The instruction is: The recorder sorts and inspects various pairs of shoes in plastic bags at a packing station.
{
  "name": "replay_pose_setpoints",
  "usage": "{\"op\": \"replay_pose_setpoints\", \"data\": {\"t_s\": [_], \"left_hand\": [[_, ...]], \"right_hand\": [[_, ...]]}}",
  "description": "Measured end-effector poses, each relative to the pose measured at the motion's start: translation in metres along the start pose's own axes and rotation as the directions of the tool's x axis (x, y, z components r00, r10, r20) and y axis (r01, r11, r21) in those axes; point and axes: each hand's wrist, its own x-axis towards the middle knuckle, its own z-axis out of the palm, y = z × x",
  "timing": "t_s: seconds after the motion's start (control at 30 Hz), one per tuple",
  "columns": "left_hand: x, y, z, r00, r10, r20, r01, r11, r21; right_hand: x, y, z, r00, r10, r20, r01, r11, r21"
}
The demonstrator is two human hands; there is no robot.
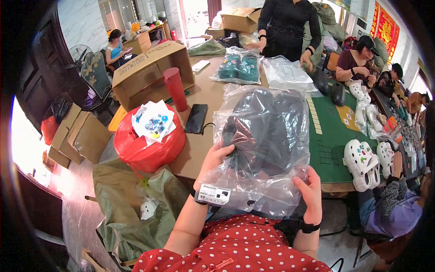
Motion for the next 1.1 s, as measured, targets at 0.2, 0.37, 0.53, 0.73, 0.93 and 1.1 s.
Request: {"op": "replay_pose_setpoints", "data": {"t_s": [0.2,0.37,0.53,0.73,0.93,1.1], "left_hand": [[0.002,-0.002,-0.003,1.000,0.000,0.027,0.001,1.000,-0.023],[0.003,-0.002,-0.006,0.999,0.009,0.035,-0.008,1.000,-0.026],[-0.004,0.002,0.000,1.000,0.009,-0.023,-0.010,1.000,-0.017],[-0.003,0.000,0.001,0.999,0.019,0.040,-0.017,0.998,-0.053],[0.000,-0.002,-0.006,0.999,0.004,0.033,-0.003,0.999,-0.032],[0.003,-0.003,-0.006,0.999,0.011,0.035,-0.009,0.999,-0.054]], "right_hand": [[-0.001,0.001,0.006,0.998,-0.026,-0.061,0.030,0.998,0.064],[0.001,0.009,0.005,0.995,-0.059,-0.080,0.063,0.997,0.052],[0.003,0.012,0.006,0.990,-0.094,-0.108,0.103,0.992,0.073],[0.003,0.018,0.003,0.989,-0.094,-0.114,0.102,0.992,0.068],[0.002,0.021,0.000,0.993,-0.069,-0.095,0.080,0.990,0.118],[0.003,0.021,0.001,0.992,-0.066,-0.111,0.076,0.993,0.095]]}}
